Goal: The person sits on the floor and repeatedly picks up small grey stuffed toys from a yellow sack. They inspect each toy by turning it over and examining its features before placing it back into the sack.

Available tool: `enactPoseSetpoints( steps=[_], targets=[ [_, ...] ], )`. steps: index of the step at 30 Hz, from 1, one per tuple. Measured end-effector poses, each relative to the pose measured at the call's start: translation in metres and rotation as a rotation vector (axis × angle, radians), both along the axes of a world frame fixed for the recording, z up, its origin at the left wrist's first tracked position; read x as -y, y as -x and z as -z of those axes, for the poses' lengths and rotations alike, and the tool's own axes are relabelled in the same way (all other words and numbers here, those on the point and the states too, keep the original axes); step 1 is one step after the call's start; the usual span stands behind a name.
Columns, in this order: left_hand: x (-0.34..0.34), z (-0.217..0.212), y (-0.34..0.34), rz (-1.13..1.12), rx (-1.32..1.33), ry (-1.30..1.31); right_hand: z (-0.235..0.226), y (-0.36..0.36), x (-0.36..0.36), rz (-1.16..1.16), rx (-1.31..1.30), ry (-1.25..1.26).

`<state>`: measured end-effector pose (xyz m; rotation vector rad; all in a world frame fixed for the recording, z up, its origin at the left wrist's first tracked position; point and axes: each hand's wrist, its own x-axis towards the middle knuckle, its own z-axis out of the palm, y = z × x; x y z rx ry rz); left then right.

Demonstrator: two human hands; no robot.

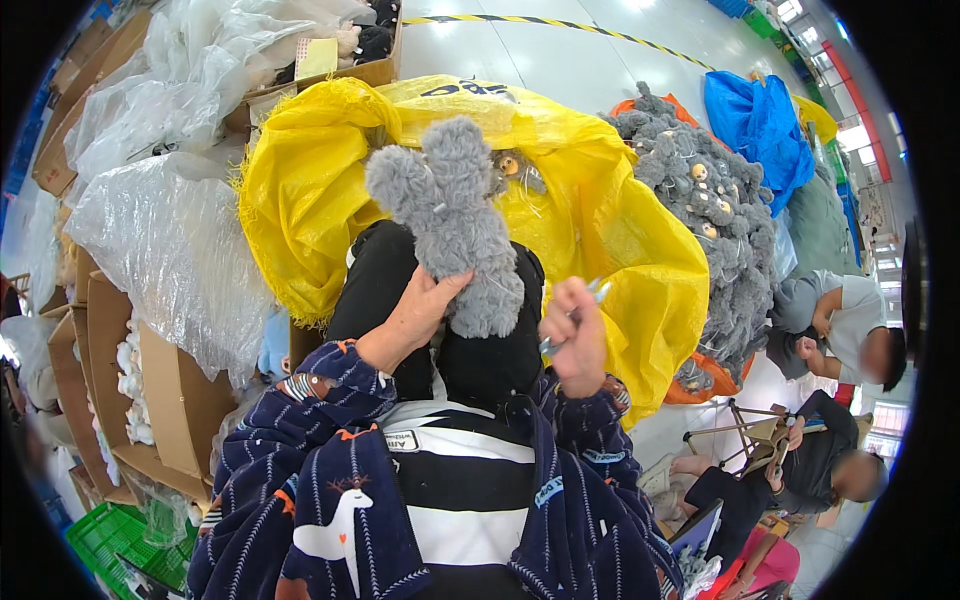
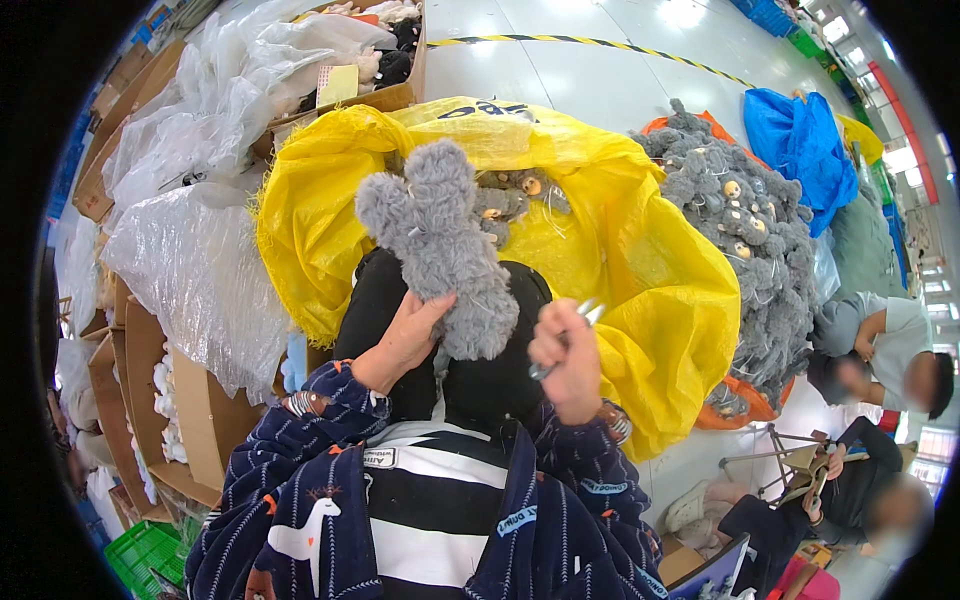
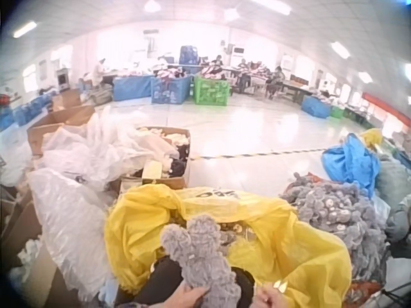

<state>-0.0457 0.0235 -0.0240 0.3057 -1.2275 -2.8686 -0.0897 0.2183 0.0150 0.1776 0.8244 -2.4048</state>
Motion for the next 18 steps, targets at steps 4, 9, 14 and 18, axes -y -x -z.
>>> enactPoseSetpoints(
  steps=[4,9,14,18],
  targets=[
    [0.001,-0.001,-0.003,0.037,0.043,-0.038,0.003,0.009,-0.015,0.316,-0.36,-0.858],
    [-0.003,0.002,-0.002,0.054,0.043,0.102,-0.012,-0.017,0.009,0.053,-0.798,-1.088],
    [-0.002,0.003,-0.001,0.127,0.054,0.208,-0.008,-0.022,0.036,-0.063,-0.816,-0.972],
    [-0.004,-0.001,-0.001,0.141,0.082,0.176,-0.004,-0.018,0.024,-0.031,-0.426,-0.648]
  ],
)
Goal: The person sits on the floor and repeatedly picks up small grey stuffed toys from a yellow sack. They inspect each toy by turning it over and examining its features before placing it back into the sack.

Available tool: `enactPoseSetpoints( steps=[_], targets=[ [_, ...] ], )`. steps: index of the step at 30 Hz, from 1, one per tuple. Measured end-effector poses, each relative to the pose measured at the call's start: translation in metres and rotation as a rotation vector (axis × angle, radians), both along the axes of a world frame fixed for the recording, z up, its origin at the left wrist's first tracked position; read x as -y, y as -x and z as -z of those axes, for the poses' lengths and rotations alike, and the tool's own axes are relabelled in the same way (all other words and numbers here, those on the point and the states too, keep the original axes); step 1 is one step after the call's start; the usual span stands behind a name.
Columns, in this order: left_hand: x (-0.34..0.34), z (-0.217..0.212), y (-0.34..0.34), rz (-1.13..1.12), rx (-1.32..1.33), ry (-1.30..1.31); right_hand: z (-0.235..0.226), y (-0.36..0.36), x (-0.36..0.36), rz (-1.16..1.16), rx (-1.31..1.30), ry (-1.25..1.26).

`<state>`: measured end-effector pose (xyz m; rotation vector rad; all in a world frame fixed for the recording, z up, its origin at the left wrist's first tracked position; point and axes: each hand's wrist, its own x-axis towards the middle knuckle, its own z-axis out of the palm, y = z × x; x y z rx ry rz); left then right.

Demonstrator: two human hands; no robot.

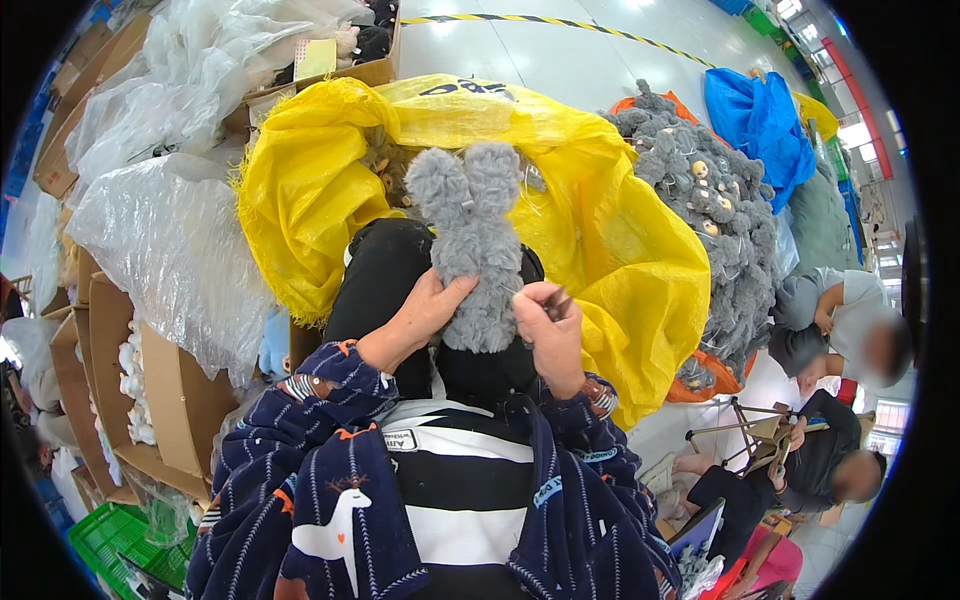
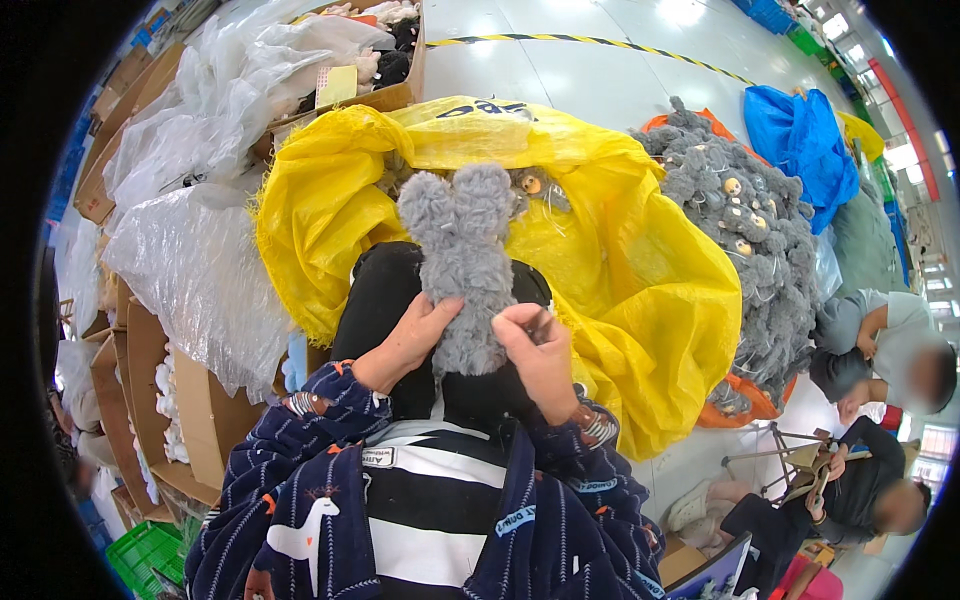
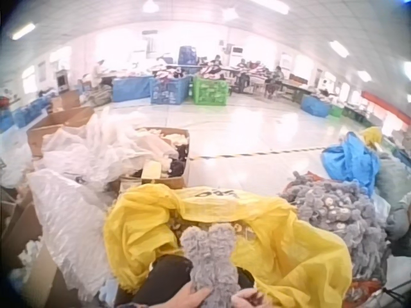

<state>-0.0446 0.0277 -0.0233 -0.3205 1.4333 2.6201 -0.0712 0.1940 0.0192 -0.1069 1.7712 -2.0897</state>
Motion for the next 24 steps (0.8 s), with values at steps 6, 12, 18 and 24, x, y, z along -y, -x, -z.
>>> enactPoseSetpoints(
  steps=[6,12,18,24],
  targets=[
    [0.001,0.008,-0.001,0.006,0.019,-0.034,-0.012,0.013,-0.033,-0.293,-0.297,-0.258],
    [0.0,0.005,0.0,0.015,0.03,-0.041,-0.003,0.009,-0.016,-0.131,-0.911,-0.765],
    [0.0,0.007,0.0,-0.008,0.04,0.033,0.001,0.01,-0.002,-0.17,-1.123,-0.844],
    [0.0,0.006,0.0,-0.006,0.027,0.032,0.001,0.007,0.002,-0.149,-1.075,-0.829]
  ],
)
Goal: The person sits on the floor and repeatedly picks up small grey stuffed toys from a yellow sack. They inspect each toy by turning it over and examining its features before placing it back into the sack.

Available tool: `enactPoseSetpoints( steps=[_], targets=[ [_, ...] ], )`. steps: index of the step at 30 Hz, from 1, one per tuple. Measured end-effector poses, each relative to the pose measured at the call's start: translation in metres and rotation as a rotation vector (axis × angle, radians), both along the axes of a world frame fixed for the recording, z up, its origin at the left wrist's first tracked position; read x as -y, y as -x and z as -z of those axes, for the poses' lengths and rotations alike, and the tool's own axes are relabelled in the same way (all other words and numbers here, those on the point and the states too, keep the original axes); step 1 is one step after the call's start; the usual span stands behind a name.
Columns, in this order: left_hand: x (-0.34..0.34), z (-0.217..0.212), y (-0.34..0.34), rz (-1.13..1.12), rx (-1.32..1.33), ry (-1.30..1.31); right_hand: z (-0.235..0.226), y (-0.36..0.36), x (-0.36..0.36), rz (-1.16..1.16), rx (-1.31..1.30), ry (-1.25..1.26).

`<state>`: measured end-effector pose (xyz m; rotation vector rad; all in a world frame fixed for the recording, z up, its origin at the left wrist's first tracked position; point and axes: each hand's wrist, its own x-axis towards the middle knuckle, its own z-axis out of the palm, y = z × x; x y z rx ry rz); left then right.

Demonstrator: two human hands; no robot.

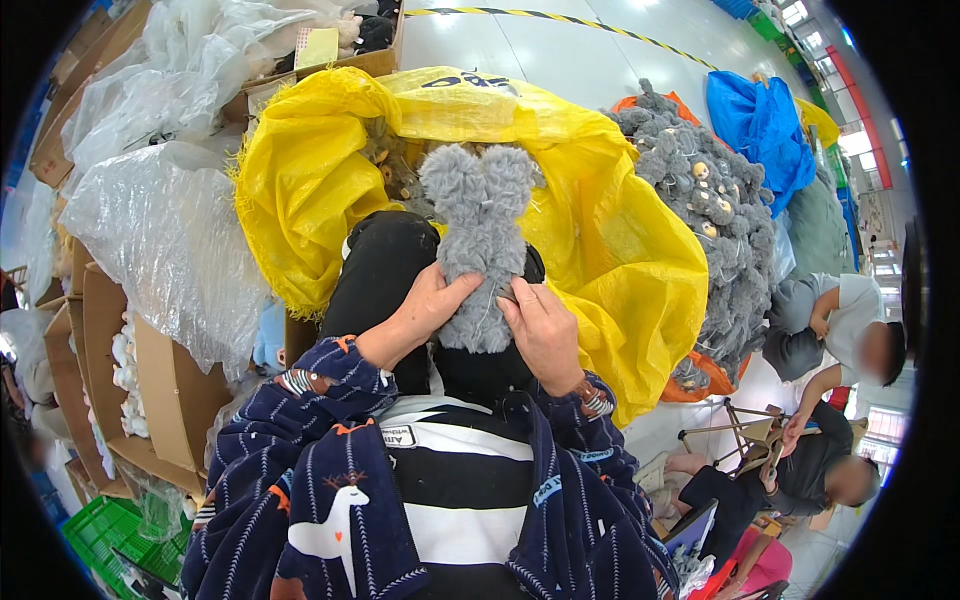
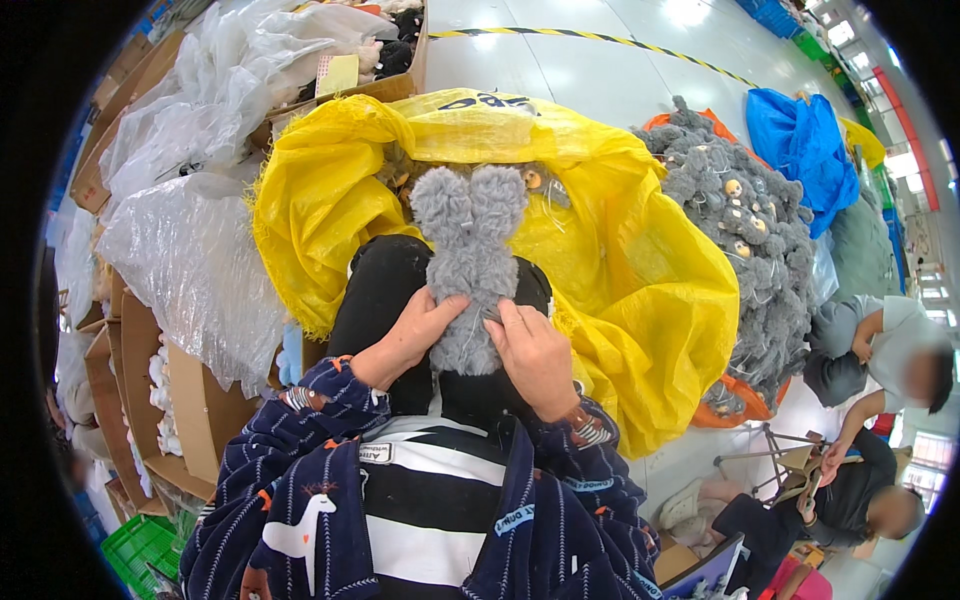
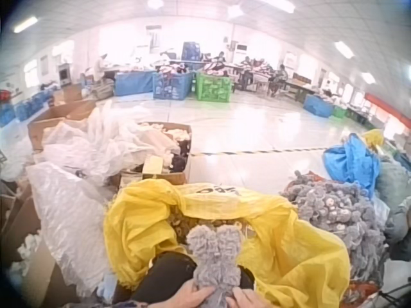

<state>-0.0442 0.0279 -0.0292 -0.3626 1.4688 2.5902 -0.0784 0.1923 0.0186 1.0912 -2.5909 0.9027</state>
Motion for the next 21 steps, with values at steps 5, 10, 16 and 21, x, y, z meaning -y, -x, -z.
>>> enactPoseSetpoints(
  steps=[5,10,16,21],
  targets=[
    [0.001,0.002,-0.003,-0.014,-0.008,0.014,0.008,-0.002,0.004,0.048,0.087,0.074],
    [0.003,-0.003,0.0,0.005,0.062,0.025,0.004,-0.003,-0.009,0.126,0.854,0.674],
    [0.003,-0.001,0.004,-0.107,0.019,-0.234,-0.001,-0.012,-0.011,0.091,0.654,0.198],
    [0.002,0.004,-0.002,-0.221,0.007,-0.257,0.022,-0.025,0.023,0.086,0.856,0.815]
  ],
)
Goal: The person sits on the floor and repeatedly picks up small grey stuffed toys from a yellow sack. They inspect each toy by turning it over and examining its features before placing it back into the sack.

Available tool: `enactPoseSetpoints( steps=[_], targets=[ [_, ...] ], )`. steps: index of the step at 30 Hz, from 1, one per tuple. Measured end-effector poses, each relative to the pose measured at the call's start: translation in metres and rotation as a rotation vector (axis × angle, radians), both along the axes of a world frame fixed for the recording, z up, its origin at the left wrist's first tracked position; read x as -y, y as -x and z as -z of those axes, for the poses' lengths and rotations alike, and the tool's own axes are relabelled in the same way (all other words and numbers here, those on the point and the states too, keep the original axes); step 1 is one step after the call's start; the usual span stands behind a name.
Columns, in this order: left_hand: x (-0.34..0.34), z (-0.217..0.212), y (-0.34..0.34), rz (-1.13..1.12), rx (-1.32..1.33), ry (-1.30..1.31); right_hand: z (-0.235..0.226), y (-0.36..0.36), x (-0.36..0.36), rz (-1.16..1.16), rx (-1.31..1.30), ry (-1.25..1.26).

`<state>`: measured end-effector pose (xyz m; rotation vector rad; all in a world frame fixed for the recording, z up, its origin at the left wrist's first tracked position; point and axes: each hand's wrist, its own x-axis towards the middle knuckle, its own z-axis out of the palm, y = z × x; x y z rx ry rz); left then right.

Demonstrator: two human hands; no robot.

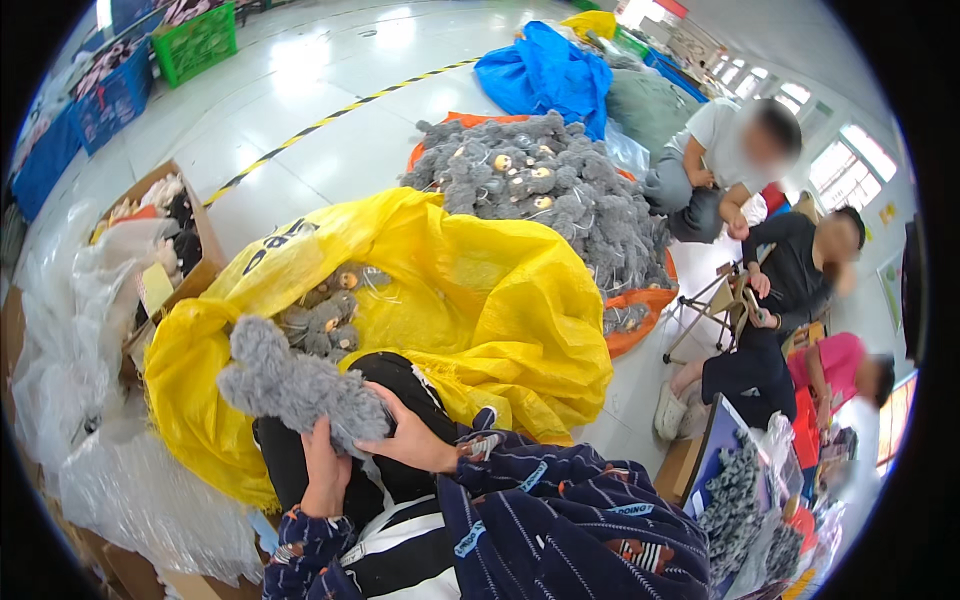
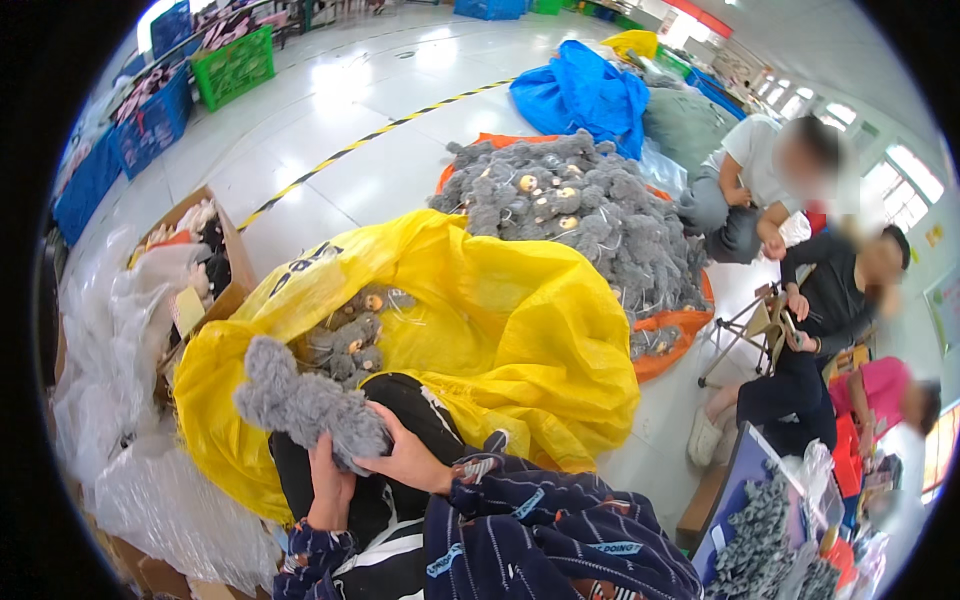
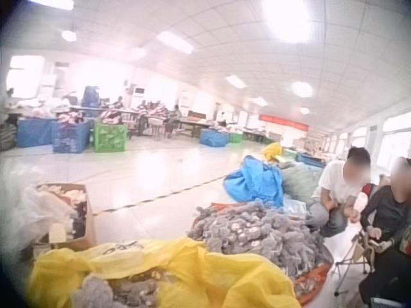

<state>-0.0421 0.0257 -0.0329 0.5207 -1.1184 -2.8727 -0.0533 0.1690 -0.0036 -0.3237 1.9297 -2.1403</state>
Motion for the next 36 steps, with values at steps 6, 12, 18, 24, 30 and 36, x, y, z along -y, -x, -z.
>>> enactPoseSetpoints(
  steps=[6,12,18,24,30,36],
  targets=[
    [0.005,-0.008,-0.008,0.046,-0.041,0.224,0.008,0.004,-0.013,-0.094,0.099,0.021],
    [0.017,0.004,-0.014,-0.025,-0.128,0.298,0.003,0.006,-0.02,-0.245,0.097,0.024],
    [0.026,-0.011,0.0,0.22,0.058,0.152,-0.013,0.0,-0.033,-0.073,0.453,0.196],
    [0.045,-0.051,-0.004,0.421,-0.084,0.282,-0.041,0.055,-0.157,0.575,0.161,0.378],
    [0.077,-0.044,0.024,0.157,-0.016,0.587,-0.064,0.121,-0.186,0.841,-0.069,0.303],
    [0.096,0.034,0.098,0.257,-0.194,1.117,0.0,0.083,-0.06,0.586,-0.192,-0.393]
  ],
)
